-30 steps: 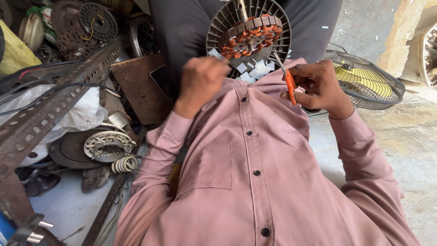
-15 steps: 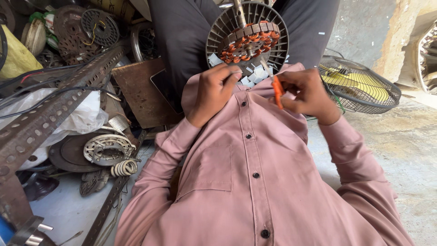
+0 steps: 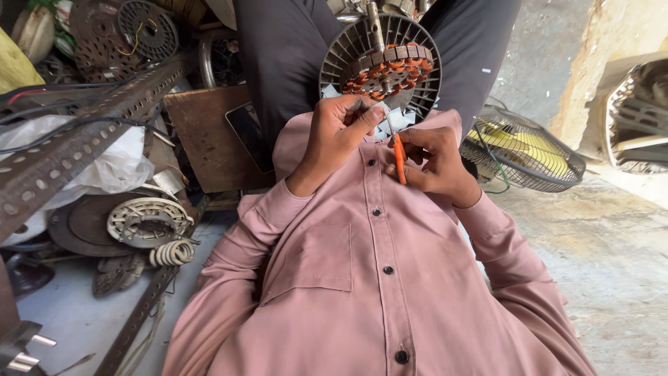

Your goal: The person holds a disassembled electric motor rotor and uses a screwdriver to scrape and clean the copper windings. The person rotates the rotor to access different sections and continues scraping the surface of the windings.

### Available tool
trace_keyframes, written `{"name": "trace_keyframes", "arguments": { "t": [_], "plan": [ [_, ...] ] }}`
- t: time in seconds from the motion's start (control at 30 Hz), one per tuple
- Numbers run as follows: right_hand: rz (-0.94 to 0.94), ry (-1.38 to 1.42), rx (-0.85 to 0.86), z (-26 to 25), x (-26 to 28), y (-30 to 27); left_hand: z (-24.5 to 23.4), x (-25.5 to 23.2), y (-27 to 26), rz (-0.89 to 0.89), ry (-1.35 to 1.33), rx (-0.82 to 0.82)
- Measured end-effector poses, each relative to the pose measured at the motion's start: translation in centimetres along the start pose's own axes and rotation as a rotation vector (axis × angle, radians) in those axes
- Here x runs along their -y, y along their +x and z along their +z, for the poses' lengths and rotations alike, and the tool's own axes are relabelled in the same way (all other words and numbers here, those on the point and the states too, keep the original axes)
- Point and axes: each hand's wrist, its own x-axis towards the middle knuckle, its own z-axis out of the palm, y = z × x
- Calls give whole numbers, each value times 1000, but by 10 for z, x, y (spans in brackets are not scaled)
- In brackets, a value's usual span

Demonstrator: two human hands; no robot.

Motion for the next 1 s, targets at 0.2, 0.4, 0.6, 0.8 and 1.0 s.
{"name": "trace_keyframes", "arguments": {
  "t": [0.2,0.4,0.6,0.8,1.0],
  "plan": [
    [32,34,26,-4,-1,0,-8,-5,7,-35,-10,120],
    [-89,-15,33,-7,6,7,-11,-3,11,-56,53,131],
    [-67,-2,11,-3,7,6,-16,-2,13,-80,100,138],
    [-88,-55,-80,1,-5,3,-12,-10,12,43,149,113],
    [-43,-70,-6,-15,4,3,-8,-28,2,313,386,37]
  ]
}}
